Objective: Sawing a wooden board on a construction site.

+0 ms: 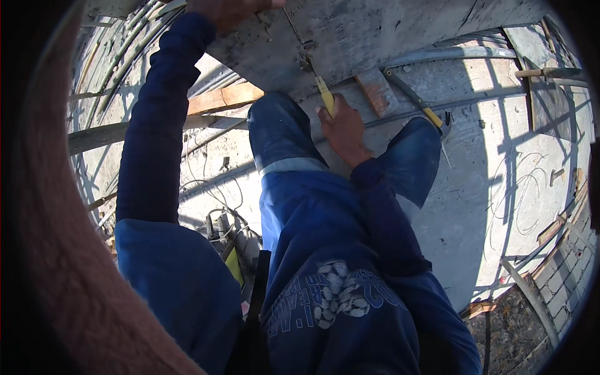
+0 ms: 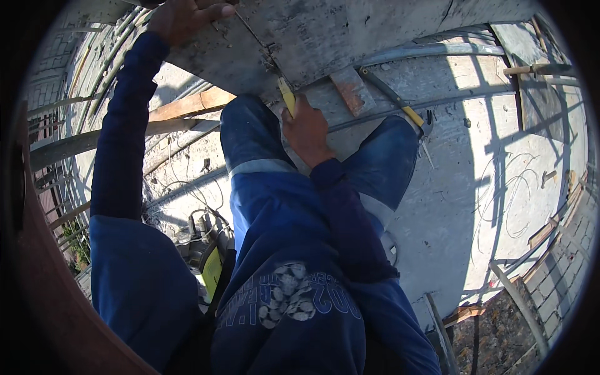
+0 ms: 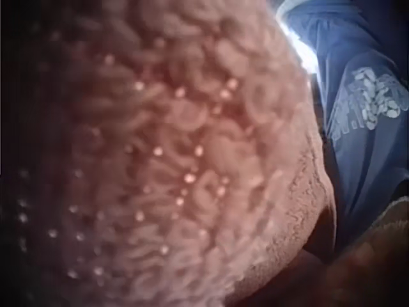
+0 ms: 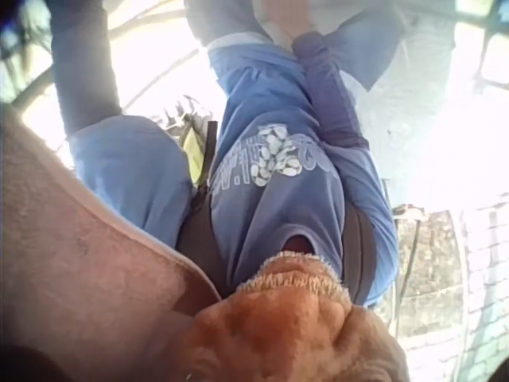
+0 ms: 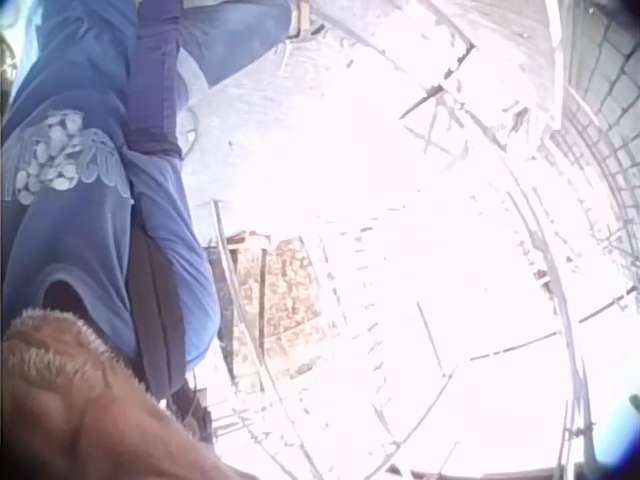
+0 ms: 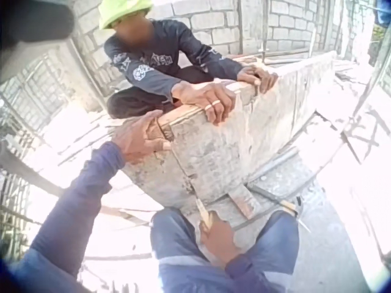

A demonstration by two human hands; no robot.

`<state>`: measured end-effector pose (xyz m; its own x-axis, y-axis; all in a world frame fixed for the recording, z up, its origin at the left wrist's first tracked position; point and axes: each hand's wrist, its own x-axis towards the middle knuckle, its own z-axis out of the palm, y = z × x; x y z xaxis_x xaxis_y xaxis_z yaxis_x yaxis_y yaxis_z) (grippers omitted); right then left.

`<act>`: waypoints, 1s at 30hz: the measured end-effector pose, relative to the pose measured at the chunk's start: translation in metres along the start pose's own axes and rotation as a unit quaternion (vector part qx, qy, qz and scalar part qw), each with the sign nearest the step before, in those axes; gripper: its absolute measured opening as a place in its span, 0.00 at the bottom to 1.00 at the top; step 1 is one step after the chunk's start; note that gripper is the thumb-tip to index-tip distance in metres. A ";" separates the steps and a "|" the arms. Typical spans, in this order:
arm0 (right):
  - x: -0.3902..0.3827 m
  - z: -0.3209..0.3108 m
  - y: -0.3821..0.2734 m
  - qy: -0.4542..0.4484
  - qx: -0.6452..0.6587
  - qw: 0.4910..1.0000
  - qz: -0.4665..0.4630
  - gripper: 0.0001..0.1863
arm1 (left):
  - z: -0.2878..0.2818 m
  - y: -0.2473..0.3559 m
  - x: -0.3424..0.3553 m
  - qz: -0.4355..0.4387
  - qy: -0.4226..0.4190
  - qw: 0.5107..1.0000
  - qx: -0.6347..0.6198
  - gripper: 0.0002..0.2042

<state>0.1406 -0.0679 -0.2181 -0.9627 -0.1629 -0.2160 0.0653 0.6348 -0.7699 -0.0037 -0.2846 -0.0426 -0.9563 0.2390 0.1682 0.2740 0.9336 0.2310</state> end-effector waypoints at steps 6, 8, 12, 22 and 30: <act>0.018 -0.011 -0.020 0.007 -0.049 0.999 0.018 0.17 | 0.019 0.046 -0.019 -0.067 0.115 0.985 0.109 0.34; 0.015 -0.007 -0.020 -0.009 -0.051 0.998 0.021 0.17 | 0.008 0.057 -0.019 -0.088 0.091 0.988 0.092 0.33; -0.017 -0.008 0.004 0.035 0.005 0.999 -0.004 0.17 | -0.001 0.057 -0.018 -0.091 0.033 0.993 0.064 0.32; -0.127 -0.072 -0.005 -0.001 0.066 0.993 0.095 0.15 | -0.001 0.040 -0.014 -0.023 0.045 0.996 0.070 0.28; -0.143 -0.065 -0.014 0.014 0.051 0.991 0.122 0.12 | -0.001 0.047 -0.019 0.011 0.067 0.997 0.048 0.24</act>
<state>0.2602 -0.0041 -0.1374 -0.9217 0.0090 -0.3877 0.3227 0.5724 -0.7538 0.0269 -0.2458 -0.0342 -0.9265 0.2281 0.2994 0.2774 0.9514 0.1337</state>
